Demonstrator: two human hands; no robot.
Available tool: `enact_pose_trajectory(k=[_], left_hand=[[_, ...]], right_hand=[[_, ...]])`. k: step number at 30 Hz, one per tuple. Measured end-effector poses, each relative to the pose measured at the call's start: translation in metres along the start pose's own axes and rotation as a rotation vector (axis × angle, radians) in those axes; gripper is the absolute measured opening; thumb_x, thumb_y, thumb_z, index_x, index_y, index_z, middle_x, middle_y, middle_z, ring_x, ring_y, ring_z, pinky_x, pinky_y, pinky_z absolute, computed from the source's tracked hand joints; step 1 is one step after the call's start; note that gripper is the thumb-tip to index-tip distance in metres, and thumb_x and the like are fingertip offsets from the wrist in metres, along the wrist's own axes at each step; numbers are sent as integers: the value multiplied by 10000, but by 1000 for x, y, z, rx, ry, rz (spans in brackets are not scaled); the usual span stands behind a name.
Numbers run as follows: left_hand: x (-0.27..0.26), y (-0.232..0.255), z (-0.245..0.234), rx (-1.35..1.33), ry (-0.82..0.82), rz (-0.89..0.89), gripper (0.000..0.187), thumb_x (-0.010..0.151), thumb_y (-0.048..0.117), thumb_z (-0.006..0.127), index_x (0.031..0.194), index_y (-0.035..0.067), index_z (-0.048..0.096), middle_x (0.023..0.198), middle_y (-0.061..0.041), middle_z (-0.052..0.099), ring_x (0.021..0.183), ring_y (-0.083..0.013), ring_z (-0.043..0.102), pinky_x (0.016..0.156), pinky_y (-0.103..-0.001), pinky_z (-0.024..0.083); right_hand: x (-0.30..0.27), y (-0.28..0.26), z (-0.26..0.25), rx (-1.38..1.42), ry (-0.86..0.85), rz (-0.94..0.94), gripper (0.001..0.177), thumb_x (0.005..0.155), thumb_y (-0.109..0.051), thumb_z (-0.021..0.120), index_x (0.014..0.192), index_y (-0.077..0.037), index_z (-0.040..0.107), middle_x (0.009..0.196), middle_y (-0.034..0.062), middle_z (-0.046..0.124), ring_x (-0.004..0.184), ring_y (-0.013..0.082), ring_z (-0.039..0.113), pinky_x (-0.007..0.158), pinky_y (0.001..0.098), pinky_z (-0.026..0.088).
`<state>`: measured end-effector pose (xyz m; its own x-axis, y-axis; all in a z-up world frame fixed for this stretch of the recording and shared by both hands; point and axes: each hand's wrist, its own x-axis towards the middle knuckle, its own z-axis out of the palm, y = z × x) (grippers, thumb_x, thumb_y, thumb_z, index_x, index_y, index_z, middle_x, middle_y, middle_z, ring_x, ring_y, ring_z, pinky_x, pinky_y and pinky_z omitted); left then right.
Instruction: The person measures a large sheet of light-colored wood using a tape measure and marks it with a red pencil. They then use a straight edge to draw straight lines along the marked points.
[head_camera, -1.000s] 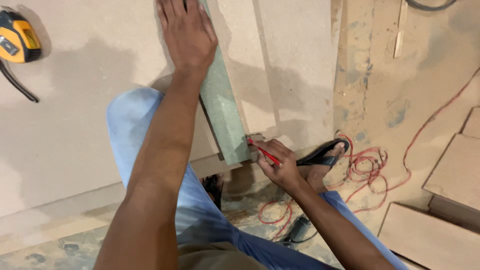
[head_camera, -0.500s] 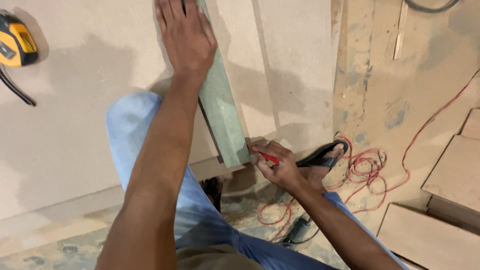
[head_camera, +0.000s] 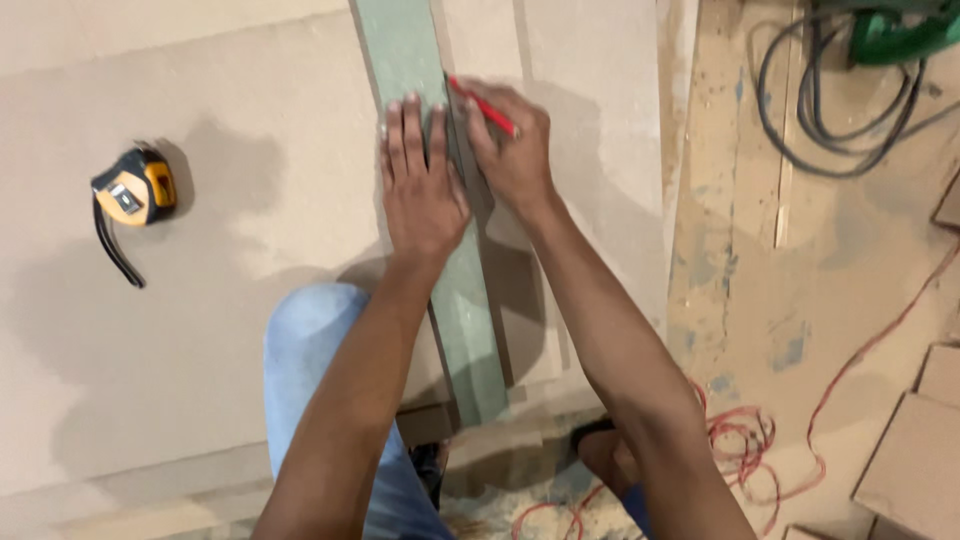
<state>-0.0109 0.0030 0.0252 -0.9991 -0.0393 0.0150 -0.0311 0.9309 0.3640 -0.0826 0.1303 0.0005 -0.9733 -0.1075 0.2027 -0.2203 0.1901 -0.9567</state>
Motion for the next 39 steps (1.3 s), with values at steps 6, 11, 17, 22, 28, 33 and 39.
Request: enact_pose_trajectory(k=[6, 11, 17, 22, 28, 33, 39], left_hand=[[3, 0, -2, -14, -17, -9, 656, 962, 150, 543, 1585, 30, 374, 1665, -215, 271, 1571, -404, 209, 1293, -545, 181], [3, -2, -1, -2, -12, 3, 653, 969, 144, 543, 1590, 38, 372, 1668, -210, 270, 1572, -397, 207, 1293, -543, 184], [3, -4, 5, 11, -29, -6, 680, 955, 131, 551, 1605, 71, 362, 1689, -190, 254, 1588, -382, 198, 1310, -540, 192], [-12, -12, 20, 38, -37, -11, 648, 1051, 137, 552, 1655, 96, 322, 1724, -171, 212, 1620, -357, 171, 1350, -532, 190], [-11, -13, 23, 76, -62, -18, 616, 1102, 143, 542, 1664, 85, 295, 1722, -185, 183, 1615, -377, 138, 1351, -544, 170], [-7, -1, 14, 74, -47, 23, 584, 1093, 131, 490, 1648, 81, 317, 1724, -170, 200, 1611, -374, 136, 1336, -539, 163], [-10, -8, 16, 100, 2, 52, 583, 1110, 136, 465, 1666, 71, 302, 1733, -168, 176, 1626, -361, 121, 1354, -549, 161]], right_hand=[[73, 22, 20, 57, 2, 30, 215, 991, 0, 647, 1186, 4, 736, 1043, 121, 771, 909, 154, 749, 830, 272, 606], [81, 15, 14, 30, -43, -86, 244, 977, 26, 637, 1201, 9, 730, 1082, 134, 764, 949, 164, 755, 861, 284, 602], [33, -12, -16, -48, -204, 78, 207, 983, 13, 654, 1173, 10, 736, 1049, 155, 766, 904, 187, 753, 813, 288, 592], [-124, -55, -64, -175, -419, 193, 264, 892, 64, 676, 1154, 34, 697, 861, 151, 676, 782, 268, 649, 729, 366, 532], [-268, -132, -121, -146, -688, 445, 294, 845, -7, 697, 1138, -22, 690, 898, 162, 678, 806, 279, 653, 724, 384, 549], [-301, -139, -137, -128, -539, 663, 340, 821, -38, 715, 1161, -26, 732, 877, 156, 711, 753, 283, 692, 694, 367, 562], [-328, -137, -115, -398, -203, 506, 82, 951, -94, 634, 933, -41, 694, 983, 206, 679, 893, 402, 672, 805, 434, 536]])
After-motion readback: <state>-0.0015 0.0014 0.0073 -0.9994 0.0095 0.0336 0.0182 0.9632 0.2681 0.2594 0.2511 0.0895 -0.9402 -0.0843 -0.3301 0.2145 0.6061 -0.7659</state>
